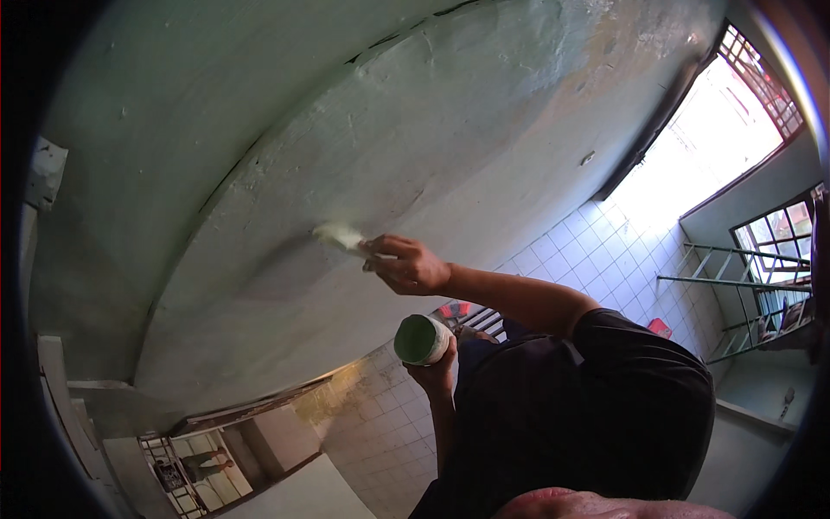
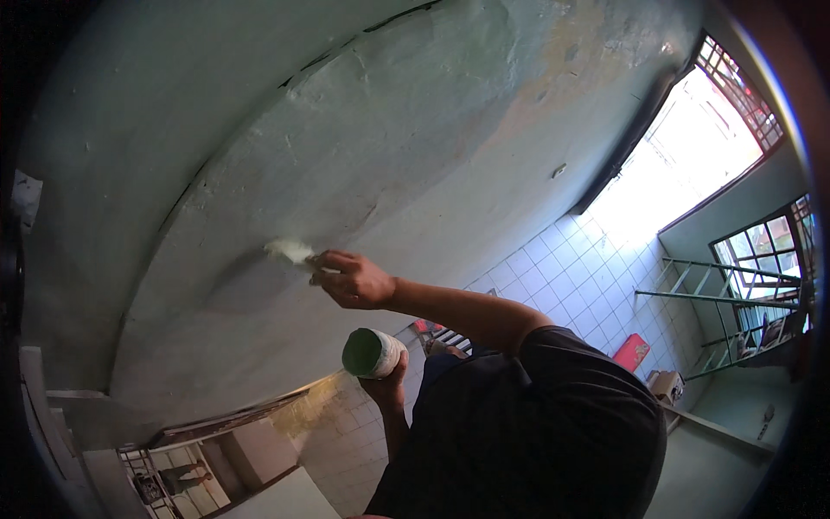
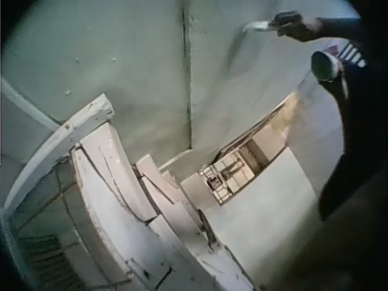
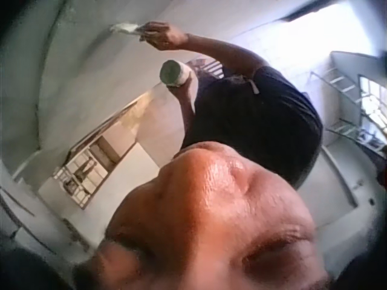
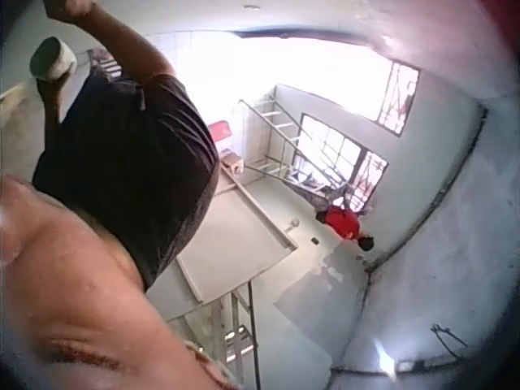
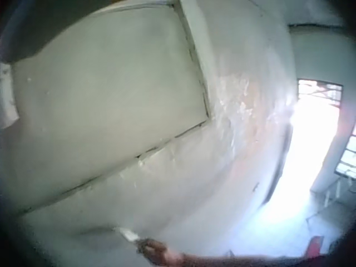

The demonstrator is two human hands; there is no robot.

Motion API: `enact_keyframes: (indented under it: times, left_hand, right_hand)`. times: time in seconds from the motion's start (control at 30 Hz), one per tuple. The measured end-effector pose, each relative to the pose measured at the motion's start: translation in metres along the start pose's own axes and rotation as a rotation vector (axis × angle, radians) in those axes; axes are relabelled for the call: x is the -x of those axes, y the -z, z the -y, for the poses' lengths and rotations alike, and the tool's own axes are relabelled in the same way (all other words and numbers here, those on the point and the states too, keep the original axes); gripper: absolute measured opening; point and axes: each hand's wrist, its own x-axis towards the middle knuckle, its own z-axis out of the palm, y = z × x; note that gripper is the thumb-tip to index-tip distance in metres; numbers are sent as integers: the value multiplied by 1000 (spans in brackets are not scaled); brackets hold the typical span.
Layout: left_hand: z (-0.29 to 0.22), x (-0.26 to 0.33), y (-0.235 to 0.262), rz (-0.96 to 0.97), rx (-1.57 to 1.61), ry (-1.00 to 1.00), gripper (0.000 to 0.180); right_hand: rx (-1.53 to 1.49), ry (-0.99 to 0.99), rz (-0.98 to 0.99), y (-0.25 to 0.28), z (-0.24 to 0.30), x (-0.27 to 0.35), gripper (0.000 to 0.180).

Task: The recorder paints a ceiling with a brush while holding a paint pot, standing on a platform.

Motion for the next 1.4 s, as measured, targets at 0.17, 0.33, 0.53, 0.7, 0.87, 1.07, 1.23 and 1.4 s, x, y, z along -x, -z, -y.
enact_keyframes:
  times: [0.17, 0.33, 0.53, 0.7, 0.87, 1.07, 1.23, 1.4]
  left_hand:
    - [-7, -4, -4, 56, 8, -30, 75]
    - [-5, -1, 1, 50, -135, -76, 73]
    - [2, 8, 4, -35, -47, -62, 72]
    - [-4, 4, 4, 21, -3, -54, 72]
    - [-14, -1, -6, 84, 14, -47, 72]
    - [-21, -6, -14, 135, -2, -37, 73]
    - [-16, 0, -18, 89, 66, 23, 71]
    - [-10, 7, -12, 61, -12, -63, 73]
  right_hand:
    - [315, 23, -130, 83, -32, -2, 19]
    - [659, -139, -429, 187, -54, 10, 17]
    - [798, -137, -671, 158, -42, -8, 15]
    - [144, -44, -250, 35, -7, -2, 17]
    - [220, 101, -57, 49, -1, -9, 16]
    - [472, -58, -297, 206, -57, -3, 20]
    - [857, -194, -568, 306, -75, 14, 9]
    - [572, -437, -1080, 282, -102, 0, 9]
